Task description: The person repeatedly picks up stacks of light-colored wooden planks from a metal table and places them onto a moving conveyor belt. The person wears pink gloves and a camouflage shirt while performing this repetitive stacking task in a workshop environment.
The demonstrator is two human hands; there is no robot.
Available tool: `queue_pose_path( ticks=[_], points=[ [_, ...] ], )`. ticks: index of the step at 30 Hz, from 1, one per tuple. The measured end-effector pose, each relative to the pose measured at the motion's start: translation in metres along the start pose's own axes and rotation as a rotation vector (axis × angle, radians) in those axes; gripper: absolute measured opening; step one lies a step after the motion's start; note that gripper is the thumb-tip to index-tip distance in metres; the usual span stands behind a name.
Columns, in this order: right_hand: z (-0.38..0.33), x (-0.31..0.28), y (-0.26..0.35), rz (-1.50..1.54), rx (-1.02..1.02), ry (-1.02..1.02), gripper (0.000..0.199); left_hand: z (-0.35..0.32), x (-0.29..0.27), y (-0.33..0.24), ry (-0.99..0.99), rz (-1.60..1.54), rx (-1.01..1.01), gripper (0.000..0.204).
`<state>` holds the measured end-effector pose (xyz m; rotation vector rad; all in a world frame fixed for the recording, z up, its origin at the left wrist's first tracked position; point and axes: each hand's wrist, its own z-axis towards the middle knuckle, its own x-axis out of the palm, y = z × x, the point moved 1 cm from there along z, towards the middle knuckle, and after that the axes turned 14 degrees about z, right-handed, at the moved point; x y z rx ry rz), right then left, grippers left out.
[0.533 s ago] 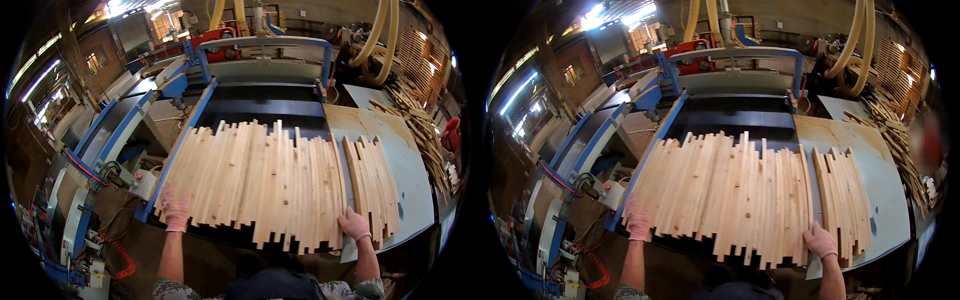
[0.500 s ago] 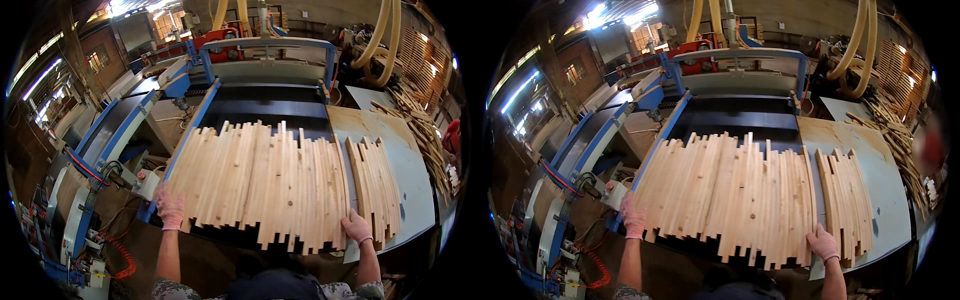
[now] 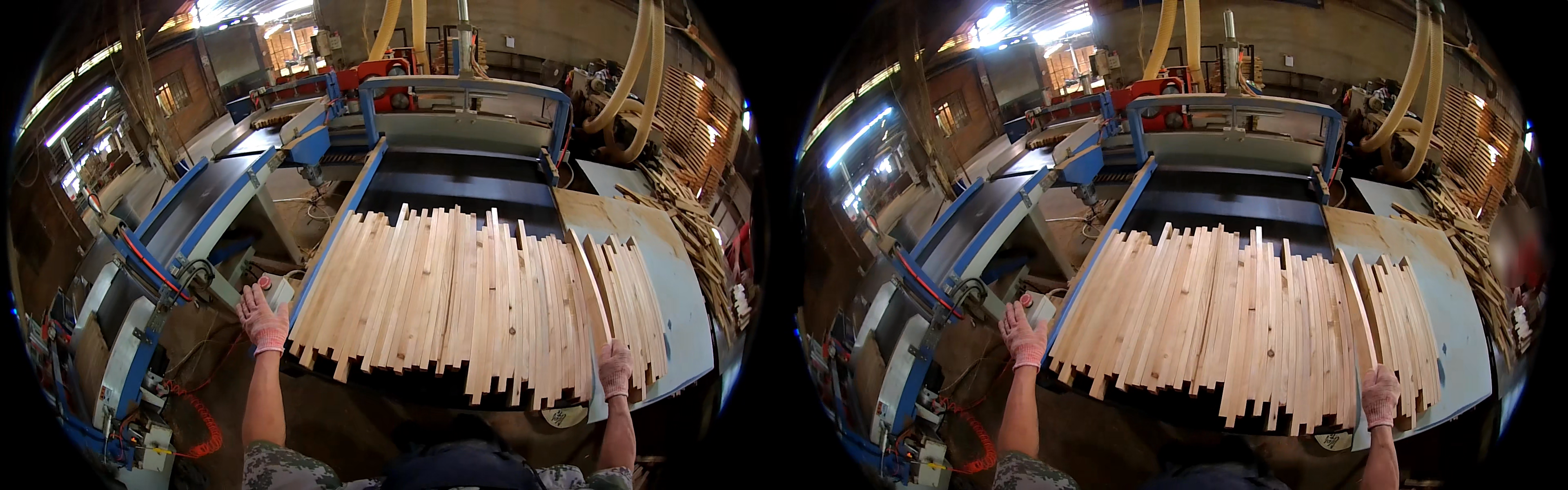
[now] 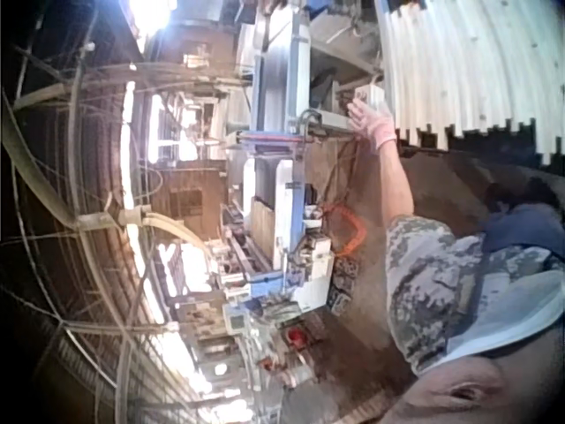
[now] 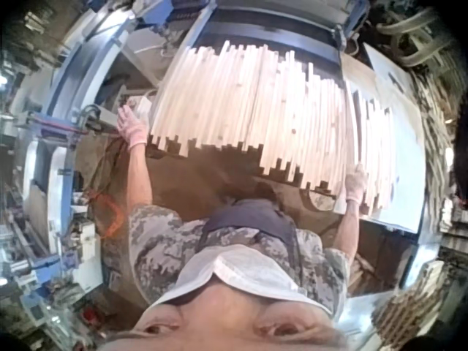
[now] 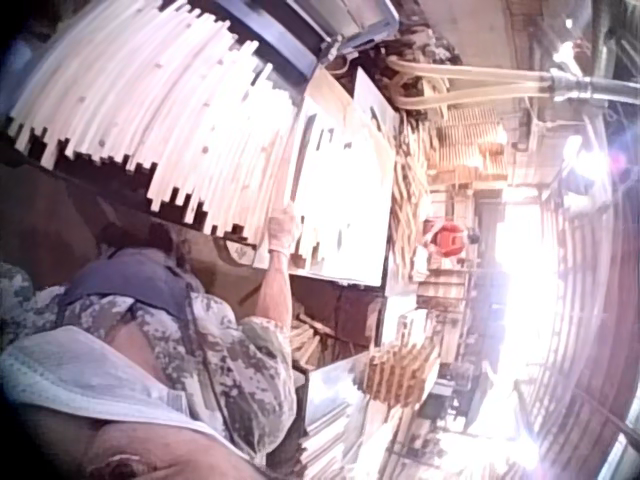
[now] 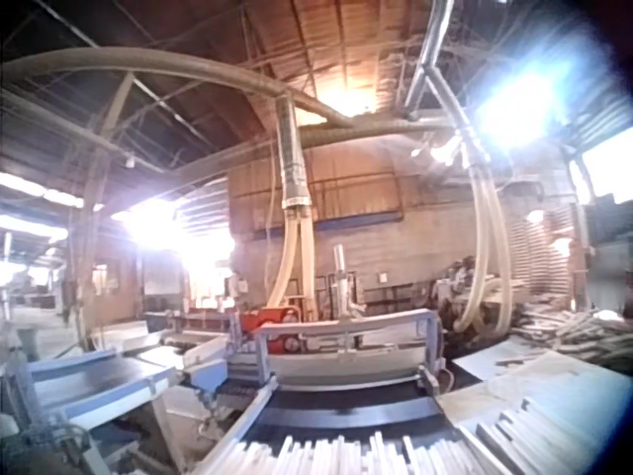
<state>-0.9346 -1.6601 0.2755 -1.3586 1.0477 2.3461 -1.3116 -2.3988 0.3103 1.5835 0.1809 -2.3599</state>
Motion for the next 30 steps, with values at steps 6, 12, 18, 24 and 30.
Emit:
queue_pose_path(
  ticks=[6,12,18,24,30],
  points=[
    [-0.056,-0.013,-0.021,-0.066,-0.043,-0.105,0.023,-0.002,-0.003,0.007,0.012,-0.048,0.016,0.098],
    [-0.072,-0.021,-0.047,-0.143,0.103,-0.042,0.026,-0.045,-0.044,-0.037,-0.276,-0.571,0.197,0.081],
    [-0.074,-0.015,-0.053,-0.193,0.185,-0.047,0.062,-0.106,-0.146,-0.128,-0.289,-0.936,0.703,0.043],
    [-0.098,-0.025,-0.035,-0.051,0.099,-0.224,0.075,-0.132,-0.195,-0.187,-0.364,-0.886,1.065,0.045],
    [-0.139,-0.025,-0.021,0.371,0.033,-0.331,0.068,-0.15,-0.243,-0.214,-0.334,-1.035,1.305,0.038]
  ],
)
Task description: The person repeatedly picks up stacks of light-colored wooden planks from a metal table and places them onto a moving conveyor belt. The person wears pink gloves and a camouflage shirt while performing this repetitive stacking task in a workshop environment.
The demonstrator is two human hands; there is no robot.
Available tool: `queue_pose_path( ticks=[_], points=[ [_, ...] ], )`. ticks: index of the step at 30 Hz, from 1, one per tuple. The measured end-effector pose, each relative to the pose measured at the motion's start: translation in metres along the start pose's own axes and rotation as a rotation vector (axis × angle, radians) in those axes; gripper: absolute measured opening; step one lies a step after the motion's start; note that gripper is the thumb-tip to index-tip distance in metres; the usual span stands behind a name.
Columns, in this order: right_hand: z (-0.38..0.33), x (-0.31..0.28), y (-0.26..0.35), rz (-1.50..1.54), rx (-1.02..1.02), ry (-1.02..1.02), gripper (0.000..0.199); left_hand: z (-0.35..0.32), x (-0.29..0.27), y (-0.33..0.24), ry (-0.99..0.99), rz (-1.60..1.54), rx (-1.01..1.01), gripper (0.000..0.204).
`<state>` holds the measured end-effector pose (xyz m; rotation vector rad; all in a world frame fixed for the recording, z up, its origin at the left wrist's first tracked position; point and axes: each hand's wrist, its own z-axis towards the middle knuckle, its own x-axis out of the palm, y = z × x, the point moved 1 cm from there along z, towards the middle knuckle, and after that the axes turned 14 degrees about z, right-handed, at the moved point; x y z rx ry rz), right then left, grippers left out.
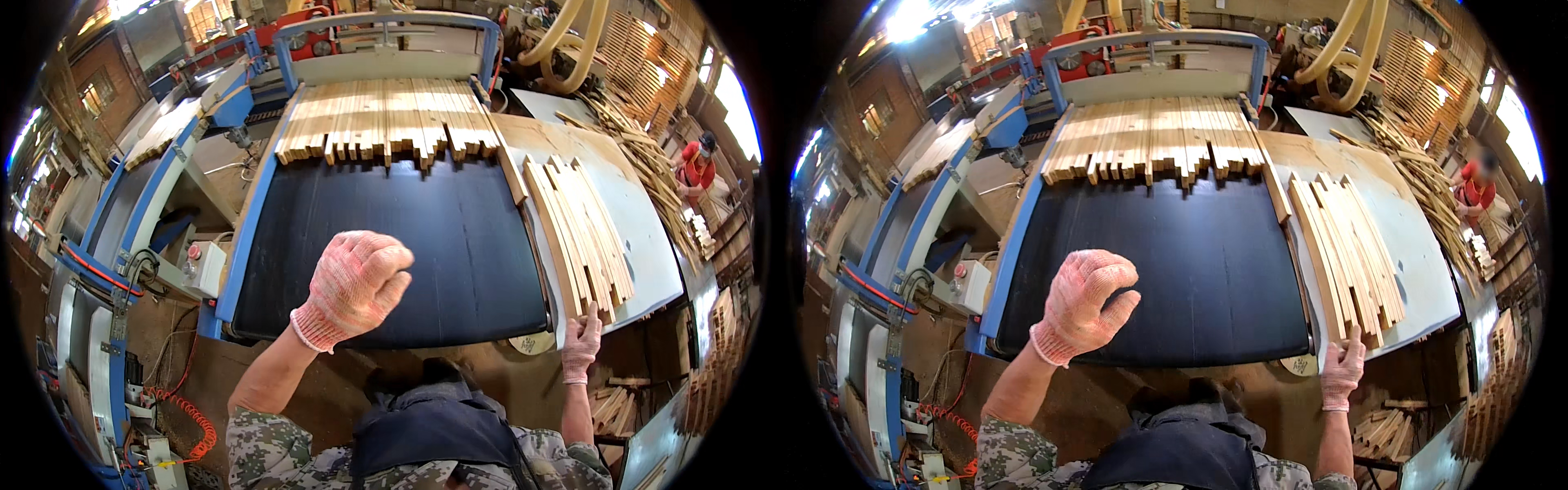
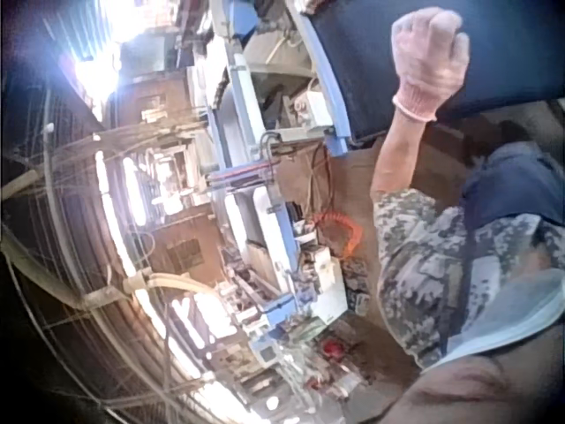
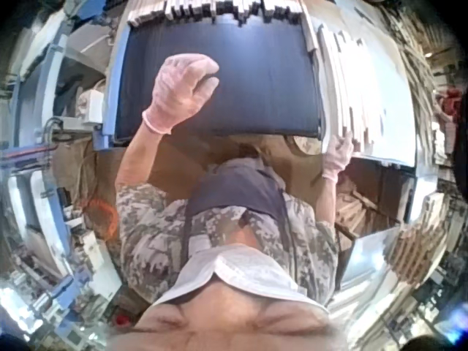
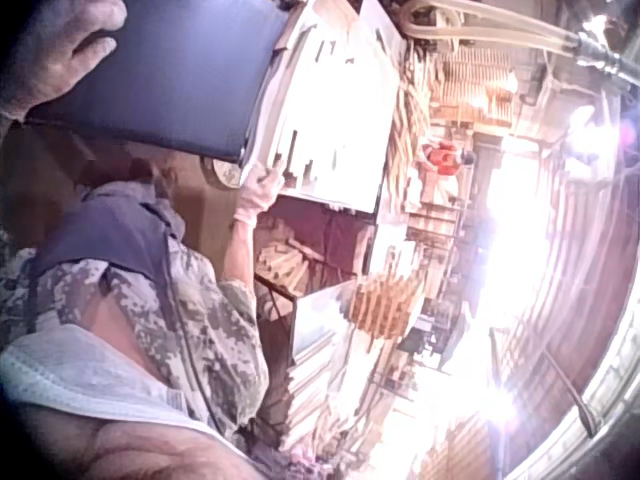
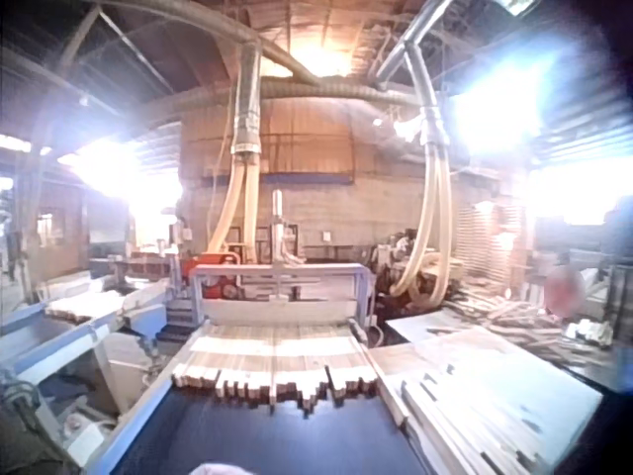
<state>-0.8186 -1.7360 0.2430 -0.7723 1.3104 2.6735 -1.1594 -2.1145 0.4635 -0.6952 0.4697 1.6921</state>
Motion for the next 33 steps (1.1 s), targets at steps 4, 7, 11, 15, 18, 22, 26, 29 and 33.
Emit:
queue_pose_path(
  ticks=[4,7,11,15,18,22,26,29,33],
  points=[
    [-0.018,0.009,0.008,0.194,0.081,0.021,0.064,0.062,-0.042,-0.051,-0.036,-0.219,0.2,0.021],
    [-0.023,0.012,-0.025,0.375,0.307,-0.01,0.062,0.094,-0.071,-0.092,-0.042,-0.277,0.377,0.021],
    [-0.014,0.005,0.041,0.2,0.157,0.063,0.059,0.113,-0.065,-0.124,0.052,-0.328,0.543,0.021],
    [-0.018,0.012,0.036,0.312,0.195,0.022,0.058,0.114,-0.052,-0.145,0.223,-0.31,0.672,0.022],
    [-0.021,0.011,0.016,0.347,0.222,0.048,0.059,0.11,-0.033,-0.158,0.376,-0.271,0.758,0.022],
    [-0.02,0.003,0.023,0.352,0.235,0.034,0.06,0.109,-0.001,-0.172,0.556,-0.264,0.847,0.022],
    [-0.014,0.011,0.04,0.336,0.201,0.072,0.06,0.104,0.012,-0.181,0.666,-0.255,0.872,0.023],
    [-0.018,0.019,0.031,0.486,0.234,0.099,0.06,0.097,0.016,-0.188,0.714,-0.248,0.894,0.023],
    [-0.022,0.024,0.041,0.631,0.388,0.05,0.059,0.095,0.023,-0.191,0.756,-0.255,0.92,0.023]
  ],
)
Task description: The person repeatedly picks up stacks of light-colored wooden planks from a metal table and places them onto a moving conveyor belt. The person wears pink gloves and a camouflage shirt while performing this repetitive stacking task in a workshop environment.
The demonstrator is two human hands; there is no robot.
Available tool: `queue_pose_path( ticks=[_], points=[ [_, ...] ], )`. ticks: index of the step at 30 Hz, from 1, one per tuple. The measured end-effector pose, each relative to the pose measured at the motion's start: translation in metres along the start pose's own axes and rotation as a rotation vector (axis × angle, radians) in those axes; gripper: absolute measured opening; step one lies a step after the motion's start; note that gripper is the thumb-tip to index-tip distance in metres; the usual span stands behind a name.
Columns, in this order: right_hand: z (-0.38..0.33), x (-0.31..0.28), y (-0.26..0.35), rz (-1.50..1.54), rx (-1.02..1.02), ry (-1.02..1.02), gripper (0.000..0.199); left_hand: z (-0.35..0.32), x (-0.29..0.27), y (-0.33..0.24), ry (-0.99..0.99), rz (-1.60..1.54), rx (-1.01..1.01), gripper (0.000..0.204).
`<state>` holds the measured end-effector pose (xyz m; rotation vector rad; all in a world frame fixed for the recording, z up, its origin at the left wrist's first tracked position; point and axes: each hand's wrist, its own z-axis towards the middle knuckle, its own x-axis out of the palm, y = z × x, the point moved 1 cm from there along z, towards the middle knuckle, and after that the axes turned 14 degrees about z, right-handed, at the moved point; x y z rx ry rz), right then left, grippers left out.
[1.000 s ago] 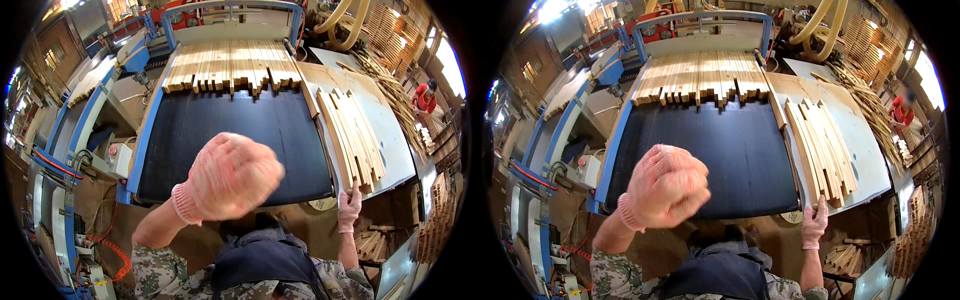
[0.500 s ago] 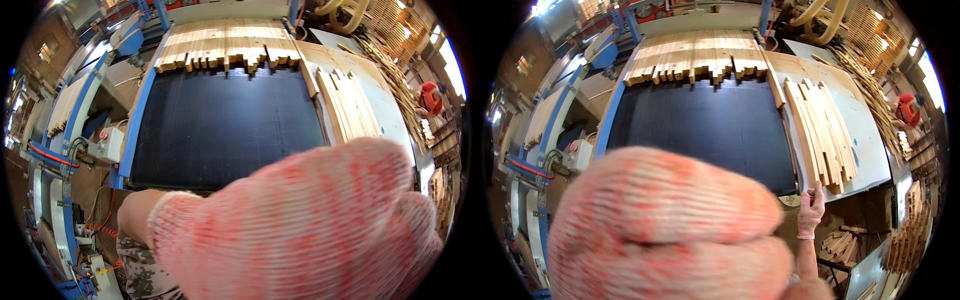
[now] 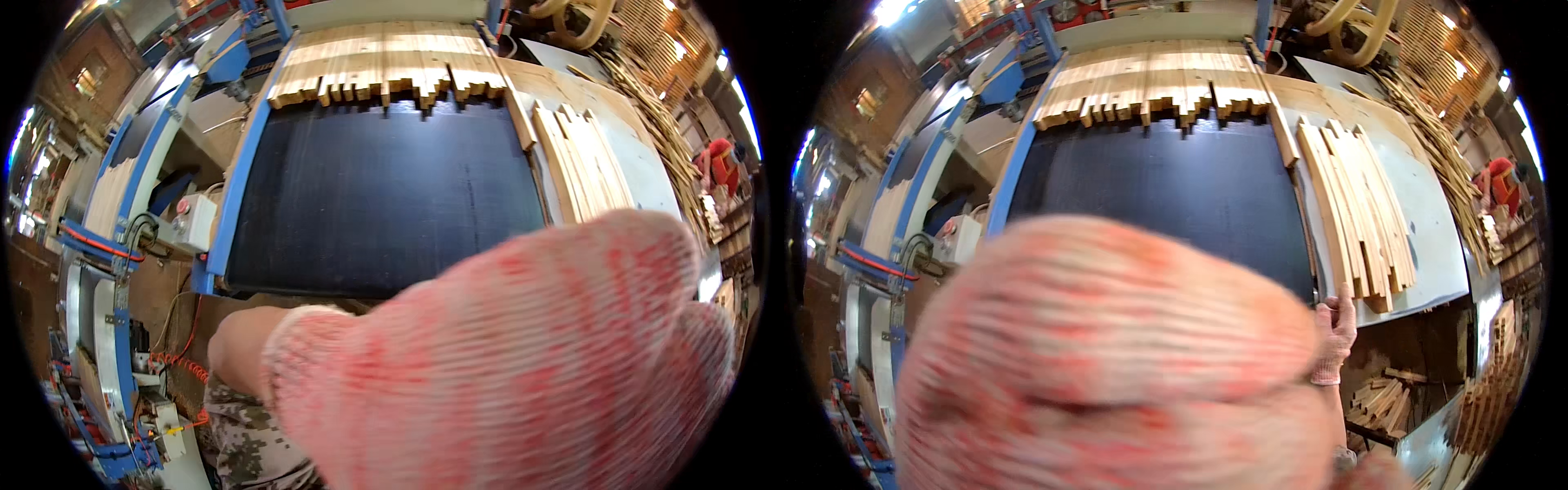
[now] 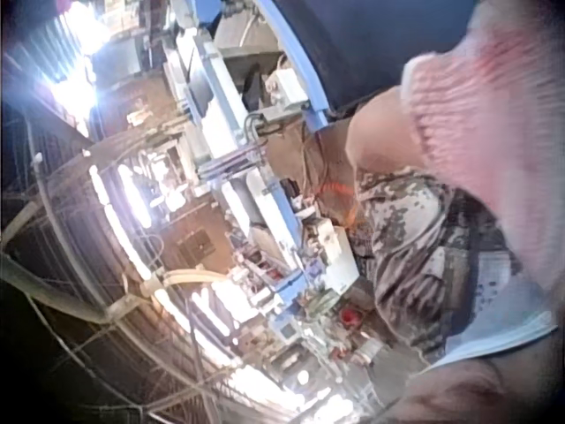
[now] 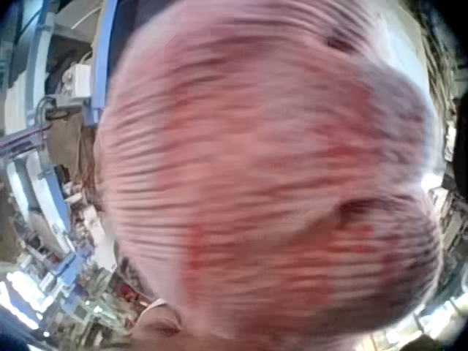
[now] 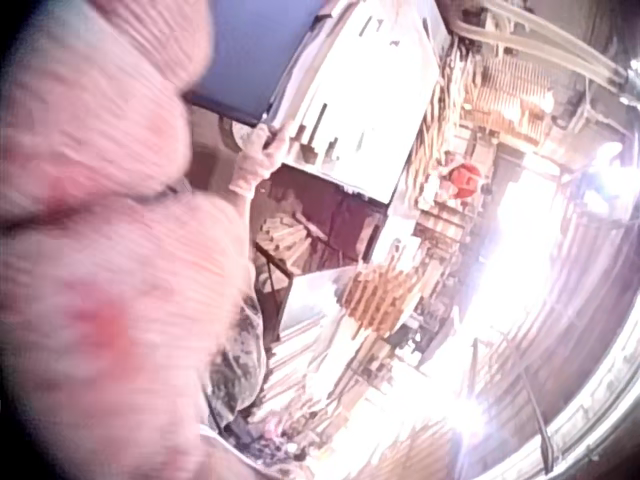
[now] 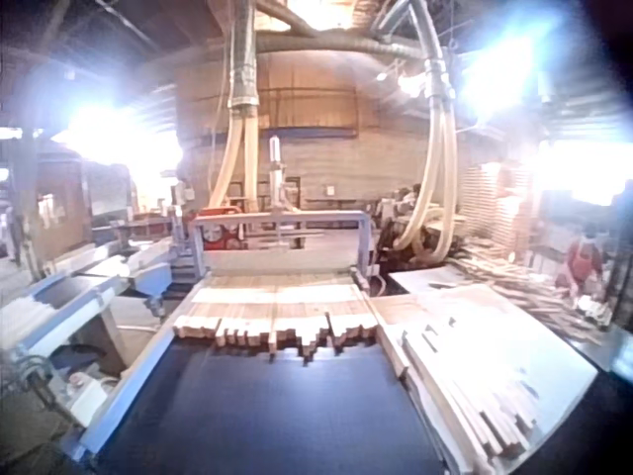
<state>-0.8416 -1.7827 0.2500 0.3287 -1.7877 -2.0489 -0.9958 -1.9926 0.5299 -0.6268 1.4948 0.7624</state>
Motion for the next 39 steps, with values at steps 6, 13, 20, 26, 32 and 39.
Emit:
queue_pose_path(
  ticks=[6,13,20,26,32,39],
  points=[
    [0.002,-0.008,0.01,-0.189,-0.094,0.006,0.06,0.016,0.002,-0.005,0.035,-0.011,0.025,0.024],
    [0.0,0.008,0.015,-0.175,-0.131,0.042,0.059,0.01,0.002,0.003,0.02,0.009,0.012,0.025],
    [-0.005,0.004,0.017,-0.12,-0.046,0.018,0.055,-0.002,-0.012,0.021,-0.077,0.001,-0.032,0.026],
    [0.0,-0.002,0.012,-0.242,-0.128,-0.012,0.054,-0.051,-0.019,0.061,-0.486,-0.124,-0.344,0.027],
    [-0.001,-0.066,0.015,-0.201,-0.183,-0.205,0.068,-0.033,0.123,0.076,-0.623,-0.662,-0.828,0.032],
    [0.028,-0.162,-0.004,0.258,0.137,-0.275,0.031,0.054,0.224,0.092,-0.402,-1.167,-0.948,0.049]
  ],
)
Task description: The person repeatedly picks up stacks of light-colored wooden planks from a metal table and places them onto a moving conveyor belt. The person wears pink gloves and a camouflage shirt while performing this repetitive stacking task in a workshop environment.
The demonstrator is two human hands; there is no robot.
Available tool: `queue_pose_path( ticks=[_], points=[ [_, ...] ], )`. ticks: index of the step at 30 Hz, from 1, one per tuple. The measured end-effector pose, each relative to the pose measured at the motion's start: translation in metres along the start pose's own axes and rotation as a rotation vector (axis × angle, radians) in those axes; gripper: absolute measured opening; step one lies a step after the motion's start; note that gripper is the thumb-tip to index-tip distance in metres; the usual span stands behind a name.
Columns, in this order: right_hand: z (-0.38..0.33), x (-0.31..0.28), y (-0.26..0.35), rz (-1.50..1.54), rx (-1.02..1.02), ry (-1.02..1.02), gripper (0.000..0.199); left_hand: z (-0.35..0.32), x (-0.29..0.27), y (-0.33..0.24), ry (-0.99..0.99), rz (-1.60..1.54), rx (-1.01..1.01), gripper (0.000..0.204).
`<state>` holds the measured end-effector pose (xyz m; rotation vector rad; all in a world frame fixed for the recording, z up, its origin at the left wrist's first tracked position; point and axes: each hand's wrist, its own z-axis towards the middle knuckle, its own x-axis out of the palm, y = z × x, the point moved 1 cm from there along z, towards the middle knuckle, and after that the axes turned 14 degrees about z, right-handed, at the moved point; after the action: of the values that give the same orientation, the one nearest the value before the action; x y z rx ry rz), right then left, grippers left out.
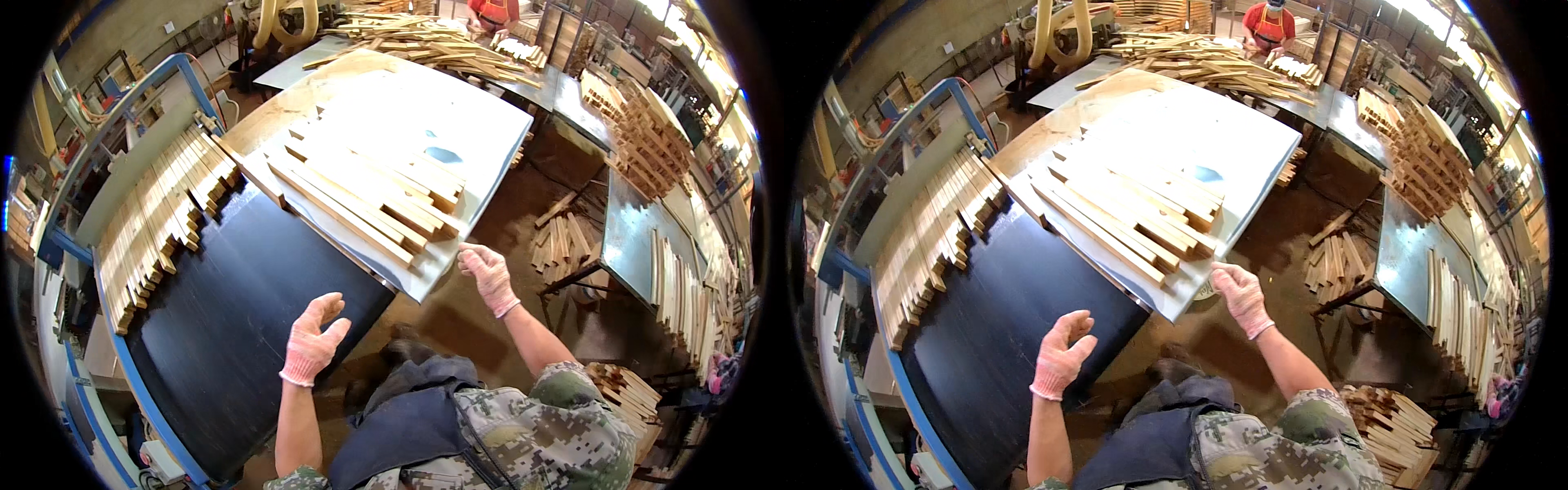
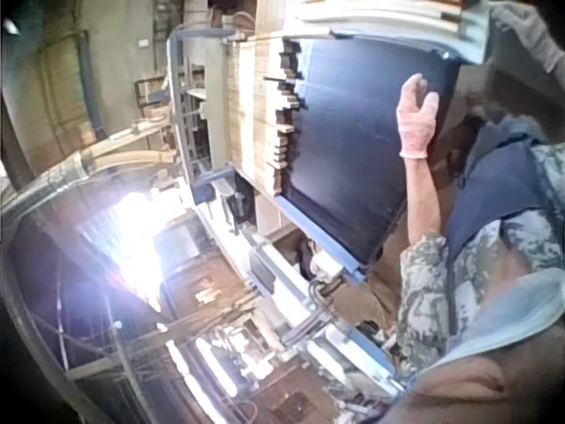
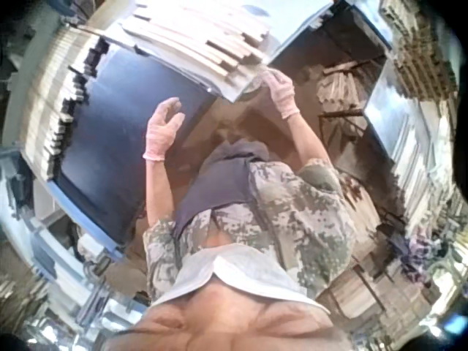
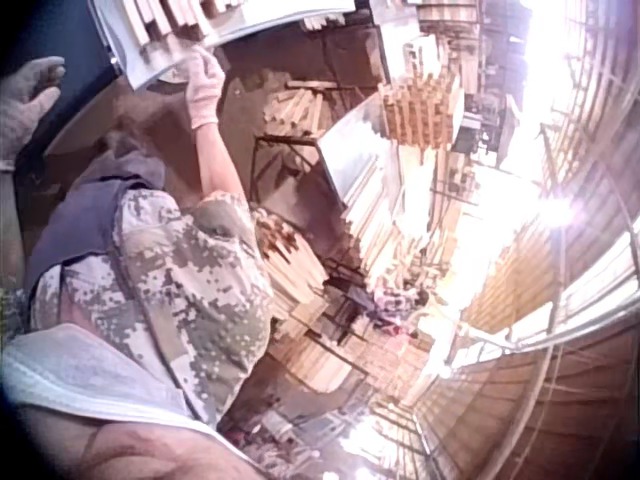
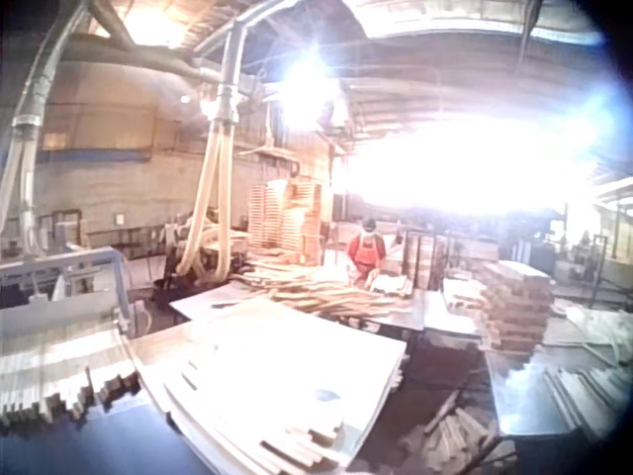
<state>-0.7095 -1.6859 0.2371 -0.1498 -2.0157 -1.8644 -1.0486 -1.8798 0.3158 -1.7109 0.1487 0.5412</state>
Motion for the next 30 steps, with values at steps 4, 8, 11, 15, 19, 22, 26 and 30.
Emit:
queue_pose_path(
  ticks=[4,8,11,15,19,22,26,30],
  points=[
    [0.06,-0.025,0.011,-0.075,0.123,0.224,0.033,0.066,0.03,0.022,-0.054,-0.084,-0.08,0.065],
    [0.103,-0.005,0.009,-0.229,0.287,0.257,0.035,0.129,0.053,0.051,-0.139,-0.102,-0.089,0.07],
    [0.111,0.012,0.017,-0.371,0.218,0.325,0.031,0.166,0.06,0.034,-0.234,0.053,-0.187,0.07],
    [0.117,0.008,0.01,-0.283,0.257,0.371,0.027,0.212,0.04,0.046,-0.492,0.217,-0.282,0.072],
    [0.105,-0.011,0.016,-0.158,0.532,0.598,0.025,0.26,-0.019,0.063,-0.662,0.498,-0.448,0.083],
    [0.111,0.015,0.032,-0.477,0.308,0.914,0.031,0.31,-0.054,0.06,-0.632,0.652,-0.569,0.093],
    [0.125,0.035,0.015,-0.372,0.631,0.716,0.037,0.367,-0.087,0.06,-0.546,0.703,-0.751,0.092],
    [0.116,0.043,0.01,-0.307,0.451,0.796,0.037,0.358,-0.129,0.124,-0.347,1.206,-0.539,0.04]
  ],
)
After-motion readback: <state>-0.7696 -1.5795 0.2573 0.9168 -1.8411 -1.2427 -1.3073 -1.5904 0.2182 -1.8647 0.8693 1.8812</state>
